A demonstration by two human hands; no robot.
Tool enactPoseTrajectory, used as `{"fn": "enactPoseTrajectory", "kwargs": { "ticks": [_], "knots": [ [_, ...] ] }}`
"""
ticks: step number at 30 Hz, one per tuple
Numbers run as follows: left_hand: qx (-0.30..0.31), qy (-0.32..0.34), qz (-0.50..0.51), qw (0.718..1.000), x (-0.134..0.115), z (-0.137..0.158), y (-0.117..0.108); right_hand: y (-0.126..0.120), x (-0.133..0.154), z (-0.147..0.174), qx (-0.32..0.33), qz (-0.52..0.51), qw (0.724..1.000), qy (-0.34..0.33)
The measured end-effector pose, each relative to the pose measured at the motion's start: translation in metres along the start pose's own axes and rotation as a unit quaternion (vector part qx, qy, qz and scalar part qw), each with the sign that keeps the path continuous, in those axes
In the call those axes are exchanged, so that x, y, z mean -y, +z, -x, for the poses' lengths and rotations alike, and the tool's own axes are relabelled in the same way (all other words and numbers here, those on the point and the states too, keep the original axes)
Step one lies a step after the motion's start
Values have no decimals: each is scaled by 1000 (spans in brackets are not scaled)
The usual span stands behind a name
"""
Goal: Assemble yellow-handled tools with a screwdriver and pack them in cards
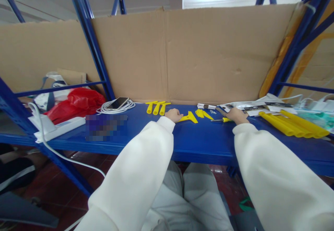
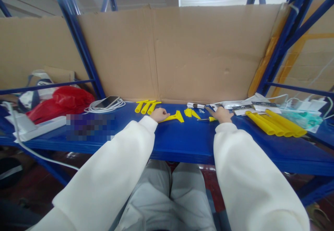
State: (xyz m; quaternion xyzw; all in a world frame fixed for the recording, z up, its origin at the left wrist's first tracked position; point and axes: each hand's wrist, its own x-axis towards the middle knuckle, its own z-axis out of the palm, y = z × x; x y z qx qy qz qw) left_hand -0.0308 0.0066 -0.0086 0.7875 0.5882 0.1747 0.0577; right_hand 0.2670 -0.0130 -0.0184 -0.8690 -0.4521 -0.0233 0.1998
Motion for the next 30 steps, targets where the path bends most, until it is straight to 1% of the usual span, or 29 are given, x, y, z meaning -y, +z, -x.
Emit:
{"fn": "enactPoseTrajectory", "kwargs": {
  "ticks": [4,7,12,15,18,25,27,30],
  "knots": [
    [-1,4,0,1000,1,-1,1,-3,3,2,13,1,1000,-3],
    [0,5,-2,1000,1,-2,1,-1,3,-2,12,2,1000,0],
    [8,4,-12,1000,1,-1,0,12,-3,-16,-11,-16,1000,3],
    [11,8,-18,1000,0,0,-1,21,-8,-24,-29,-31,999,-12],
    [8,7,-15,1000,0,0,0,23,-9,-26,-46,-39,998,-25],
    [2,8,-2,1000,1,-1,1,9,1,-13,1,-13,1000,13],
    [5,10,-3,1000,1,-2,1,8,2,-13,0,-9,1000,20],
    [7,16,-12,1000,2,-2,1,14,-1,-19,-8,-10,1000,24]
  ]
}}
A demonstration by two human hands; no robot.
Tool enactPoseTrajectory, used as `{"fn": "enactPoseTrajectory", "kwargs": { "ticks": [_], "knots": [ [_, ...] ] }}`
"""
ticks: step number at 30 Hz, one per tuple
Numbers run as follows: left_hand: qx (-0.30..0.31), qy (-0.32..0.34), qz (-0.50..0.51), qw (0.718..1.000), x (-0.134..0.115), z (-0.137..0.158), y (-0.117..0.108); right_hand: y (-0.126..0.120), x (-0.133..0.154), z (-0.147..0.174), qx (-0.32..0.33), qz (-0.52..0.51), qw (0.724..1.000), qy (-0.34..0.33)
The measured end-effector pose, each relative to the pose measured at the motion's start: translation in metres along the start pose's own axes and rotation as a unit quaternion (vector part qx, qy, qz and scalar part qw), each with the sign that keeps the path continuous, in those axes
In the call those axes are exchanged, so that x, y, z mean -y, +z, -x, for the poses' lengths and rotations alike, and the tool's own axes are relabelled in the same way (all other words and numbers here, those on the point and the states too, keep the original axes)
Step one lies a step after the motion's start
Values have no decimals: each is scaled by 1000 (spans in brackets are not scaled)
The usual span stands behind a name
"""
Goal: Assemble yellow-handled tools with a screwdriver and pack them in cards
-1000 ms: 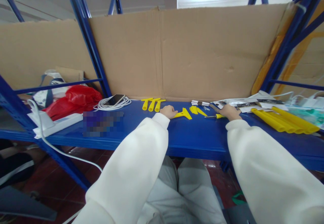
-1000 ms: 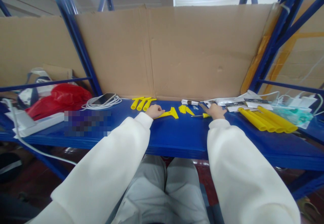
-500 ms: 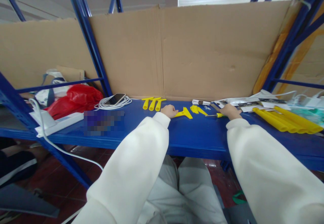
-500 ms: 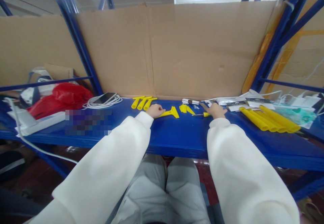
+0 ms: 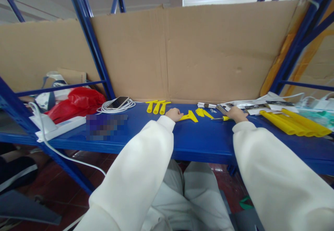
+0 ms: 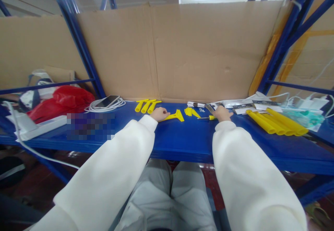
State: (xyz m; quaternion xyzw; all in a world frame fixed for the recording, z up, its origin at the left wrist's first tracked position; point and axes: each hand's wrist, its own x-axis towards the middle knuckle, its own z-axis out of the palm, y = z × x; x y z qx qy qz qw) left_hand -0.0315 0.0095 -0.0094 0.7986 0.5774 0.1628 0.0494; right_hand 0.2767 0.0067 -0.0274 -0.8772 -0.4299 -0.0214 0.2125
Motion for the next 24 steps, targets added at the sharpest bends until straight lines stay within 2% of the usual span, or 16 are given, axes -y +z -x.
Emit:
{"fn": "enactPoseTrajectory", "kwargs": {
  "ticks": [5,10,15,19,24],
  "knots": [
    [5,6,-11,1000,0,-1,0,8,-4,-9,-40,-11,999,-25],
    [8,11,-8,1000,0,1,-2,0,0,-2,-7,14,1000,-3],
    [14,14,-9,1000,-1,2,-3,-2,0,2,7,22,999,-47],
    [11,16,-7,1000,-1,1,-2,2,-2,-2,-2,19,998,-57],
    [2,21,1,1000,-1,1,-1,0,-3,1,-16,10,999,-38]
  ]
}}
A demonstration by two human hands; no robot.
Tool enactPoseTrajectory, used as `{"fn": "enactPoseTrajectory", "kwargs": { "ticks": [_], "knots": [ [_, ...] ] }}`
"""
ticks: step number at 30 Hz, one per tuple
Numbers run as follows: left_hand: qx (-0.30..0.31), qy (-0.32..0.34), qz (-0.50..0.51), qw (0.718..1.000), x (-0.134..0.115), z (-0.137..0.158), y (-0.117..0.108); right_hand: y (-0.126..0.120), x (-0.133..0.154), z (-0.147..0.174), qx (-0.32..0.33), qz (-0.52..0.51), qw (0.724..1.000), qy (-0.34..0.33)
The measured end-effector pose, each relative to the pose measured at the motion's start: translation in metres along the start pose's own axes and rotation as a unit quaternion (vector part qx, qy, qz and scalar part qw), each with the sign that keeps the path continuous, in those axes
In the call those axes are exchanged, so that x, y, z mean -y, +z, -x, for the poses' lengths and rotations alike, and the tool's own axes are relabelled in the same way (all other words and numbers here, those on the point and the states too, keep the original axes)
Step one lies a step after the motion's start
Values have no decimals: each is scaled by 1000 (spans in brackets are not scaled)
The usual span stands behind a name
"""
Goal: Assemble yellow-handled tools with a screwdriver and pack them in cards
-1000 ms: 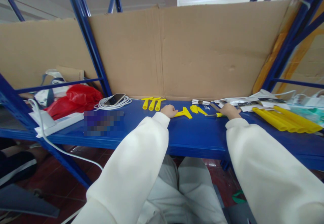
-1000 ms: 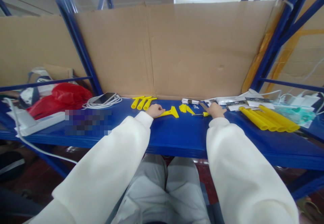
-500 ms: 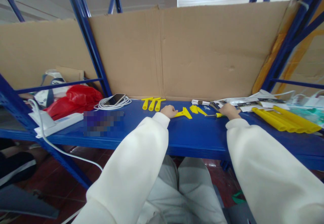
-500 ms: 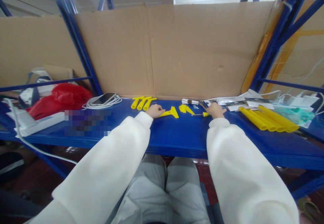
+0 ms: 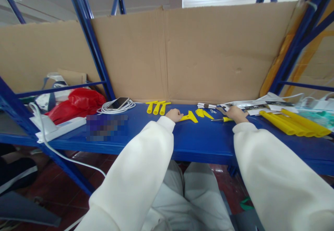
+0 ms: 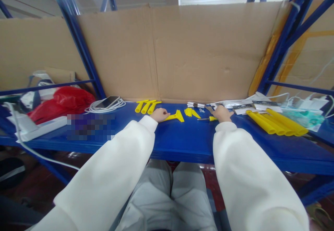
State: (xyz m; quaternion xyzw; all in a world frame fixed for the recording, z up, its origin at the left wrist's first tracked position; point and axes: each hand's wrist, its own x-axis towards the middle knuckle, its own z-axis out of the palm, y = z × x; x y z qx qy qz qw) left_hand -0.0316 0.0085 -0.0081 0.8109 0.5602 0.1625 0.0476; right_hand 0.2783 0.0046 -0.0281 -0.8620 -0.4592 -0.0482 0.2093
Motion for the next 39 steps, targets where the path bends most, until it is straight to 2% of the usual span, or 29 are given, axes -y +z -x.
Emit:
{"fn": "enactPoseTrajectory", "kwargs": {
  "ticks": [20,28,35,39],
  "knots": [
    [8,5,-23,1000,1,-3,2,-8,14,4,41,22,999,28],
    [-19,5,7,1000,3,-4,5,-8,14,2,37,9,999,29],
    [-34,12,24,999,4,-4,6,-23,21,13,7,-46,999,-16],
    [-69,31,25,997,2,-4,6,-23,31,19,-8,-156,983,-94]
  ]
}}
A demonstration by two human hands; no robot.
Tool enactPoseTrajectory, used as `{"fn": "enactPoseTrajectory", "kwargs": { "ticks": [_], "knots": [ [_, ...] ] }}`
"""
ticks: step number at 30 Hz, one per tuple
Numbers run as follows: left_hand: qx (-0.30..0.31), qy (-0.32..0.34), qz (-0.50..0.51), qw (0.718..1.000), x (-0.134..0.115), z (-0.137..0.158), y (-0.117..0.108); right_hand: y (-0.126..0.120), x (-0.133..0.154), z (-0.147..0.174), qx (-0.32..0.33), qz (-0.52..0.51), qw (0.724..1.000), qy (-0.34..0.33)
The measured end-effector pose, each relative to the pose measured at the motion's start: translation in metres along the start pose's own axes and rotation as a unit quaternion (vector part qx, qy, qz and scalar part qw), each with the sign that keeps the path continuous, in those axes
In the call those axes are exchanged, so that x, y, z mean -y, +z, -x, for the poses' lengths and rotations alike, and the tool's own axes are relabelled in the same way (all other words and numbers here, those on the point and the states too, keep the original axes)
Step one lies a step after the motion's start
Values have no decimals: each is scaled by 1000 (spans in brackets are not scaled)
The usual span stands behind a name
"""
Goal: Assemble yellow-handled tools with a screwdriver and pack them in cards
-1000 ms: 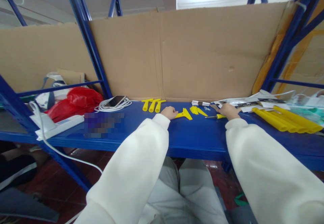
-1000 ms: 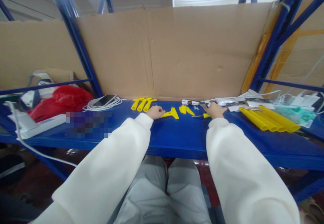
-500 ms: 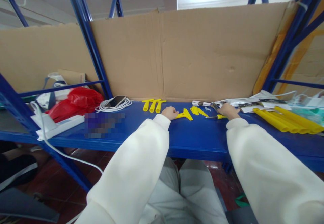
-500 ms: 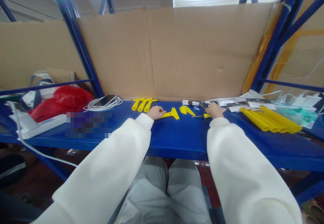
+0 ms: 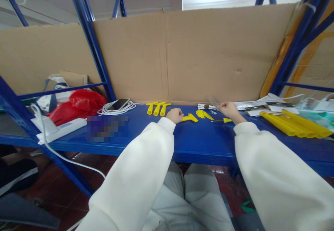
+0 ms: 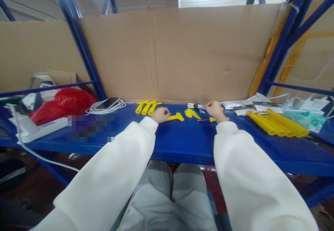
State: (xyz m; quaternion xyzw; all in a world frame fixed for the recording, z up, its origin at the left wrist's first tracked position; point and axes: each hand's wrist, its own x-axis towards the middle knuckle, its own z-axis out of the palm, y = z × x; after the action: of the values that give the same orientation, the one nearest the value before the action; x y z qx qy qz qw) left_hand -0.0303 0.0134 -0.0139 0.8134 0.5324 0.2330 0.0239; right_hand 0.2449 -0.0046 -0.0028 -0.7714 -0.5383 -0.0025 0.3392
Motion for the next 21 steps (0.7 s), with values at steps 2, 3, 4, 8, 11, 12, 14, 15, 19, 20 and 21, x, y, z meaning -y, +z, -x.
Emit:
{"fn": "enactPoseTrajectory", "kwargs": {
  "ticks": [2,3,4,8,11,12,14,15,19,20,21],
  "knots": [
    [-8,15,13,1000,-2,1,0,5,7,3,11,-63,997,-49],
    [-11,21,26,999,-4,1,0,9,12,5,20,-92,993,-73],
    [-13,26,43,999,-6,2,0,12,17,7,28,-117,988,-92],
    [-19,39,157,987,-14,1,4,25,40,21,86,-214,964,-129],
    [-21,9,295,955,-15,-4,5,30,56,31,149,-270,939,-153],
    [-26,-8,345,938,-14,-6,5,31,61,34,168,-278,933,-156],
    [-40,-68,421,903,-10,-10,3,32,70,39,198,-284,925,-155],
    [-52,-100,448,887,-8,-12,2,32,74,40,206,-287,923,-154],
    [-79,-169,504,843,-4,-12,0,34,83,46,240,-295,911,-161],
    [-79,-169,515,836,-4,-11,-1,34,83,47,247,-300,907,-164],
    [-77,-165,528,830,-6,-10,-1,35,83,49,251,-307,903,-164]
  ]
}}
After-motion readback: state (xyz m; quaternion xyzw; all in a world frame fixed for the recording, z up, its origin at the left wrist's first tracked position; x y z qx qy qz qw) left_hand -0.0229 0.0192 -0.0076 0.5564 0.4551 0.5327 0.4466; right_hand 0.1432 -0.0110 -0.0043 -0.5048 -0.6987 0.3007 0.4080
